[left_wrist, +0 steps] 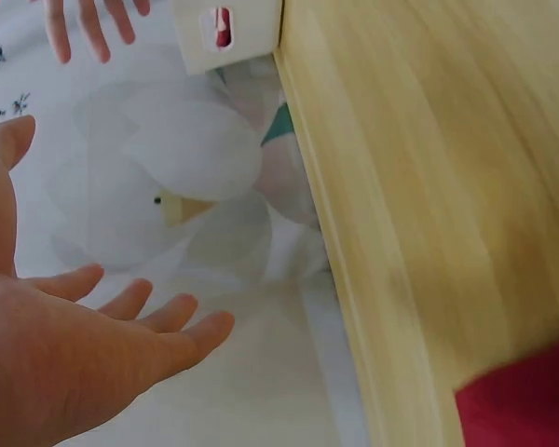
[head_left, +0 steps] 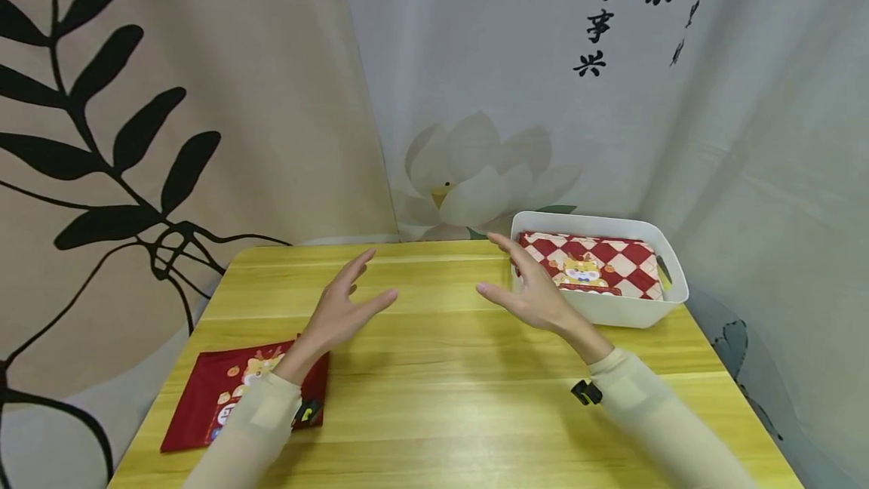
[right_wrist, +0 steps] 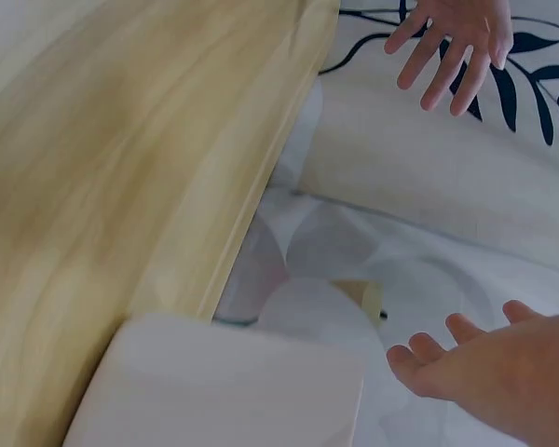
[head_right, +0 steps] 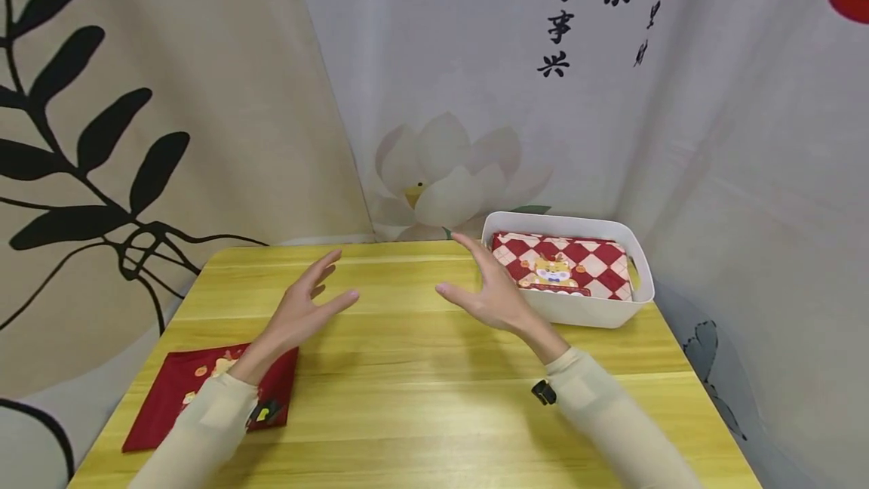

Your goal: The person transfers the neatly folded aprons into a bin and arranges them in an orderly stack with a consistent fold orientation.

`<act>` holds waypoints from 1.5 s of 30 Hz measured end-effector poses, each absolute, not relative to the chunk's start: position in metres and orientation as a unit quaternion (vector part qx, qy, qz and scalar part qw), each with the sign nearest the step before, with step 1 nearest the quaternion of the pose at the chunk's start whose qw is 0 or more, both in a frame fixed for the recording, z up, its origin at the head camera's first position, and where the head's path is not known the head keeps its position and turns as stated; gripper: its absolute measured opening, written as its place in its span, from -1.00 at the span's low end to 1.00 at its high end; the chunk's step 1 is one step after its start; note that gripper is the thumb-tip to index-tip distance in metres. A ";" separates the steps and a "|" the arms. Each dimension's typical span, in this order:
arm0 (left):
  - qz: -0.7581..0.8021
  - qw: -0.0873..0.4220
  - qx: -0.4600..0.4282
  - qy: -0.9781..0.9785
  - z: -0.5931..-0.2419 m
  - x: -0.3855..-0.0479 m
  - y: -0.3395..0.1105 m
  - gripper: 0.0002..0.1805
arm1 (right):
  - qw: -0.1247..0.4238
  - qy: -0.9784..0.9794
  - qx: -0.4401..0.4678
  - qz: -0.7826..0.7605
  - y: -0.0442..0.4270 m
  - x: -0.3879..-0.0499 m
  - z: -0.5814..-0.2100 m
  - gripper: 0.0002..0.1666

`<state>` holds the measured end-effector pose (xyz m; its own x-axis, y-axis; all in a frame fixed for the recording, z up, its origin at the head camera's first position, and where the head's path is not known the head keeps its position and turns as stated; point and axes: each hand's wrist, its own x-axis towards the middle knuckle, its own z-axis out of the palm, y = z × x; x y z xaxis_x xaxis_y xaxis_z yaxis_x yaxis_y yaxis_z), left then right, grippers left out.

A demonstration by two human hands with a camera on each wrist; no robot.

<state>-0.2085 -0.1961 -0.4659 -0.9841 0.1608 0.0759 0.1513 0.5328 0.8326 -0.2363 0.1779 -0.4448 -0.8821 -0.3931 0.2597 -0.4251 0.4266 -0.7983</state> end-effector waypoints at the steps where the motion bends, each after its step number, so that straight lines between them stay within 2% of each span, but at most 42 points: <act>1: 0.475 0.003 0.085 0.876 -0.466 -0.206 -0.200 0.01 | 0.015 -0.844 0.246 0.477 0.175 -0.235 -0.446 0.06; 15: 0.461 -0.030 0.039 0.886 -0.467 -0.174 -0.254 0.03 | -0.029 -0.842 0.257 0.473 0.129 -0.224 -0.461 0.08; 28: 0.448 -0.030 0.000 0.894 -0.479 -0.147 -0.292 0.07 | -0.066 -0.839 0.271 0.468 0.089 -0.214 -0.483 0.12; 45: 0.414 -0.001 -0.077 0.907 -0.494 -0.117 -0.322 0.14 | -0.115 -0.828 0.283 0.470 0.048 -0.198 -0.511 0.18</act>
<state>-0.1167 -0.3220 -0.4940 -0.9882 -0.1402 -0.0620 -0.1386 0.6446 0.7519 -0.1975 0.0478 -0.5108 -0.8140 -0.5759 0.0754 -0.3603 0.3988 -0.8433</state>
